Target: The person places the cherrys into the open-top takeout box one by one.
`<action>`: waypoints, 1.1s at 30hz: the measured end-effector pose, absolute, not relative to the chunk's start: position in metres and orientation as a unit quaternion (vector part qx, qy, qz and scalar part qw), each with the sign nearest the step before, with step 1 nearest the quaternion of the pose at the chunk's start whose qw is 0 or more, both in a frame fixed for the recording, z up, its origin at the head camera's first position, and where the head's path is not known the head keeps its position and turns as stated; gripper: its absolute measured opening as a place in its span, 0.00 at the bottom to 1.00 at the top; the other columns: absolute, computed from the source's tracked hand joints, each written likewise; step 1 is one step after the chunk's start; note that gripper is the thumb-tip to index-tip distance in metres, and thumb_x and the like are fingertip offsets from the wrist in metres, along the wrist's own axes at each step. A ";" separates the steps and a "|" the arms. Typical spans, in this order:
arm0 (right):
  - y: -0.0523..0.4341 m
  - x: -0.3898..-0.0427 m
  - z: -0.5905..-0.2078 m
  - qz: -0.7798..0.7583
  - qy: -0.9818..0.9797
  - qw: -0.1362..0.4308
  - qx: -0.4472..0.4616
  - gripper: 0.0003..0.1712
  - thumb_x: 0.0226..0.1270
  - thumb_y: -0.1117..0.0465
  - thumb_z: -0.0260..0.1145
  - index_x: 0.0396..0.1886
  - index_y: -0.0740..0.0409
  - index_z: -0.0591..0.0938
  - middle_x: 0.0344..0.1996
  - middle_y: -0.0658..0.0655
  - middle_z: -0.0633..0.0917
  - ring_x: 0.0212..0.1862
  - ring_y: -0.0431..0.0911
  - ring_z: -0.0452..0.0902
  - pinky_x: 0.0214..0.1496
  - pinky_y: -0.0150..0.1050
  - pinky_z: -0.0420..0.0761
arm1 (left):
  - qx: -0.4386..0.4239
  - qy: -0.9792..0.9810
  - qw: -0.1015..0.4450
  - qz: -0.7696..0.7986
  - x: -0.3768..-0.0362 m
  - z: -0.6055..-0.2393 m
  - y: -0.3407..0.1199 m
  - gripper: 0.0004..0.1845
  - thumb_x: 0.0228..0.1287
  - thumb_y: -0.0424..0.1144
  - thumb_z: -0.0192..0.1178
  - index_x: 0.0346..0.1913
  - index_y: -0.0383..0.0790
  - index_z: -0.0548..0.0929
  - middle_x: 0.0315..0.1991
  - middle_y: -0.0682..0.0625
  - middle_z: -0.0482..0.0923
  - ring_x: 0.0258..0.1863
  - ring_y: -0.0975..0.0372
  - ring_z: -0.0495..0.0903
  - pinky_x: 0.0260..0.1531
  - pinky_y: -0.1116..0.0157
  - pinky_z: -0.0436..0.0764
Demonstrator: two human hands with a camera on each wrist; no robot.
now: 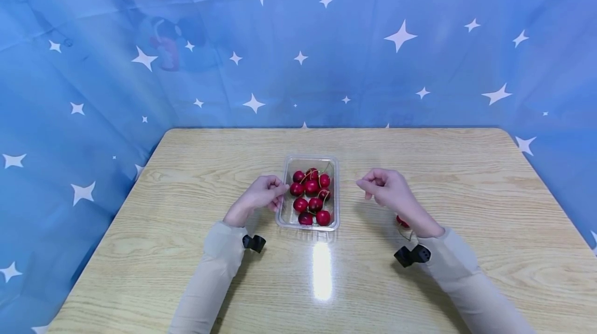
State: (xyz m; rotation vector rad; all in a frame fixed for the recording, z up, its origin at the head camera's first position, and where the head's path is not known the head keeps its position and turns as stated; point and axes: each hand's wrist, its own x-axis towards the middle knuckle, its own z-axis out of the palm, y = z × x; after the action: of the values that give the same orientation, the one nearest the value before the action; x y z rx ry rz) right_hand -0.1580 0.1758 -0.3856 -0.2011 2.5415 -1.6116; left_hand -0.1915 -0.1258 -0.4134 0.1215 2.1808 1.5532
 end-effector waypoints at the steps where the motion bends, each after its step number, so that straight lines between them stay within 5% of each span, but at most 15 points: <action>1: 0.177 -0.158 -0.386 -0.534 0.841 0.064 -0.064 0.16 0.65 0.59 0.64 0.35 0.72 0.78 0.17 0.54 0.78 0.12 0.38 0.61 0.12 0.30 0.61 | 0.045 0.793 0.228 0.563 -0.191 -0.413 -0.126 0.09 0.69 0.34 0.53 0.33 0.32 0.72 0.18 0.50 0.72 0.13 0.65 0.74 0.15 0.72 0.77; 33: 0.224 -0.134 -0.398 -0.555 0.827 0.086 -0.029 0.18 0.67 0.56 0.62 0.36 0.72 0.75 0.16 0.54 0.76 0.13 0.39 0.61 0.15 0.35 0.66 | 0.050 0.784 0.237 0.572 -0.192 -0.412 -0.127 0.10 0.70 0.35 0.52 0.35 0.29 0.72 0.18 0.50 0.72 0.14 0.64 0.74 0.15 0.70 0.77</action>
State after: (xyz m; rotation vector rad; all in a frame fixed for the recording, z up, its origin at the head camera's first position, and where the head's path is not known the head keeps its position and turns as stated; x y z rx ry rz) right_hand -0.1337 0.2239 -0.3984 -0.0867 2.4654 -1.6536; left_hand -0.1919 -0.1272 -0.4117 0.1378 2.1482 1.5666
